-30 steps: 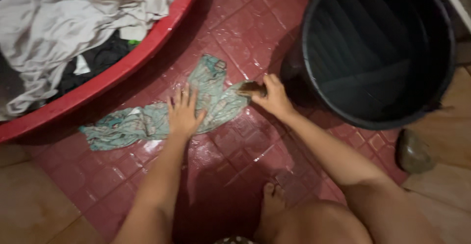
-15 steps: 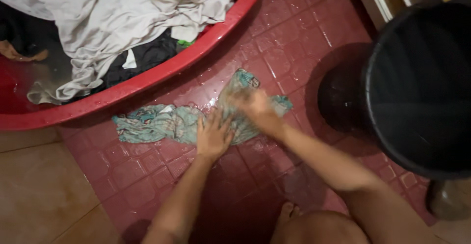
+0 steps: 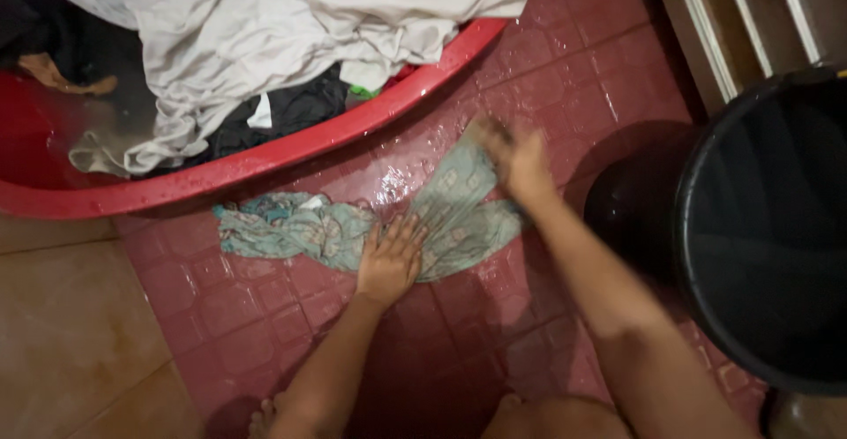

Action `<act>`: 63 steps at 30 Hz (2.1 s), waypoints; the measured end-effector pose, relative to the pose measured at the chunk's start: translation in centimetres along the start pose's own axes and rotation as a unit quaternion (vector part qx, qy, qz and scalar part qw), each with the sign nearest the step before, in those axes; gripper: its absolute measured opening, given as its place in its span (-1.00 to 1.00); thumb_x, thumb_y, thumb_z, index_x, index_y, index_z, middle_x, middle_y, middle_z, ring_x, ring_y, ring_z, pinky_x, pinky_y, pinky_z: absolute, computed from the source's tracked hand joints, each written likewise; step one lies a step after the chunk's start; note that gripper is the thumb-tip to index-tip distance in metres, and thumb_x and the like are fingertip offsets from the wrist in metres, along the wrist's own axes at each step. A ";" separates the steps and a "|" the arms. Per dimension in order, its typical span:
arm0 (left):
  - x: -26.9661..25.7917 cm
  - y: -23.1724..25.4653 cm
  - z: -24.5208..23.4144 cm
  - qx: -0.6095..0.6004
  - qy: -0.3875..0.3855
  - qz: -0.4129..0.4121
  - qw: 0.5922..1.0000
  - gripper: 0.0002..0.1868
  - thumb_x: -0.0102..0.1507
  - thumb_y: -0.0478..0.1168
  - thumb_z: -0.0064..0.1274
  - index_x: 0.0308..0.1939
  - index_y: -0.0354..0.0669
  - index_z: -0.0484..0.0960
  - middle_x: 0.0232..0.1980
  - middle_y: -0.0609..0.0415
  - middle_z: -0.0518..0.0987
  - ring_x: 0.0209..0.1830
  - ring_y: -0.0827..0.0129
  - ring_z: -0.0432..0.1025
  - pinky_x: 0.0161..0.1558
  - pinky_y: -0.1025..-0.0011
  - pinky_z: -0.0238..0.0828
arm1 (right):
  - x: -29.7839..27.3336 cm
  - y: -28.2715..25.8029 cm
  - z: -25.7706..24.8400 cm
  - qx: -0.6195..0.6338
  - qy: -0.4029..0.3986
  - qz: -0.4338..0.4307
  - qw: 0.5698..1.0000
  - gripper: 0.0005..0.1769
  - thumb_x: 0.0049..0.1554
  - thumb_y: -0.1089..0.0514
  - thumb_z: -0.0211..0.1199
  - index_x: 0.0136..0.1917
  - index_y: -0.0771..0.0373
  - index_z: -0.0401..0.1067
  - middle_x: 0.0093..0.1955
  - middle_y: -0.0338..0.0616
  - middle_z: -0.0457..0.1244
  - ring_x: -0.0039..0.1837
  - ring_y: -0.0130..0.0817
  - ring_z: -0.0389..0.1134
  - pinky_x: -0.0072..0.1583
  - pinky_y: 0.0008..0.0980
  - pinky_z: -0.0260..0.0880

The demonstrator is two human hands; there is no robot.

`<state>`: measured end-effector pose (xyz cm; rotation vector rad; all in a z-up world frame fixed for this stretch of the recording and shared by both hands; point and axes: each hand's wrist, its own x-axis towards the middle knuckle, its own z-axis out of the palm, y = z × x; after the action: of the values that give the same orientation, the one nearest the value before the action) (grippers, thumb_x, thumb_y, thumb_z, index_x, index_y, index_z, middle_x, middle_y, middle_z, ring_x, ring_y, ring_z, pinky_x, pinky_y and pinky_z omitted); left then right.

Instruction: The person hand-washes various garments, including a patterned cloth, a black shirt, a white shirt, and a green cloth. They scrub each item with a bar of soap on a tiled floor, rinse them in a black bucket, wring out the water, and place them aside.

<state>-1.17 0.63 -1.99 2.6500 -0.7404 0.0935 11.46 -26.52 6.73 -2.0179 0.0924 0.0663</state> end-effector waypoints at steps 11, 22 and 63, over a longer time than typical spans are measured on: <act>-0.3 -0.1 0.6 0.019 0.010 0.001 1.000 -0.54 0.31 -0.08 -0.05 0.29 0.04 0.59 0.47 0.11 0.42 0.52 0.20 0.23 0.46 -0.07 0.00 | 2.4 -0.1 -2.6 -0.078 0.069 -0.037 0.994 -0.64 0.25 0.12 0.23 0.25 0.34 0.50 0.16 0.06 0.39 0.12 -0.20 0.38 0.13 -0.27 0.41; 0.5 0.3 0.4 0.019 -0.002 0.002 1.000 -0.53 0.35 -0.06 -0.09 0.32 0.05 0.58 0.51 0.16 0.40 0.55 0.27 0.19 0.48 -0.05 -0.01 | 0.0 0.0 -2.0 0.043 0.013 0.028 0.999 -0.68 0.32 0.12 0.11 0.17 0.36 0.53 0.07 0.03 0.43 -0.01 -0.36 0.40 -0.01 -0.40 0.41; 1.8 -0.8 -0.8 -0.123 -0.032 -0.244 0.961 -0.70 0.33 -0.19 -0.01 0.10 -0.24 0.50 0.09 -0.18 0.53 0.18 -0.11 0.36 0.20 -0.01 0.27 | 5.2 5.6 -0.7 -0.423 -0.113 -0.292 0.850 -0.52 0.02 0.35 0.12 0.18 0.00 0.50 0.17 -0.05 0.31 0.19 0.05 0.33 0.21 -0.05 0.36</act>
<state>0.79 0.69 -1.28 2.5193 -0.0888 -0.2049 16.08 -29.72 1.57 -2.8045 -0.8419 -0.0585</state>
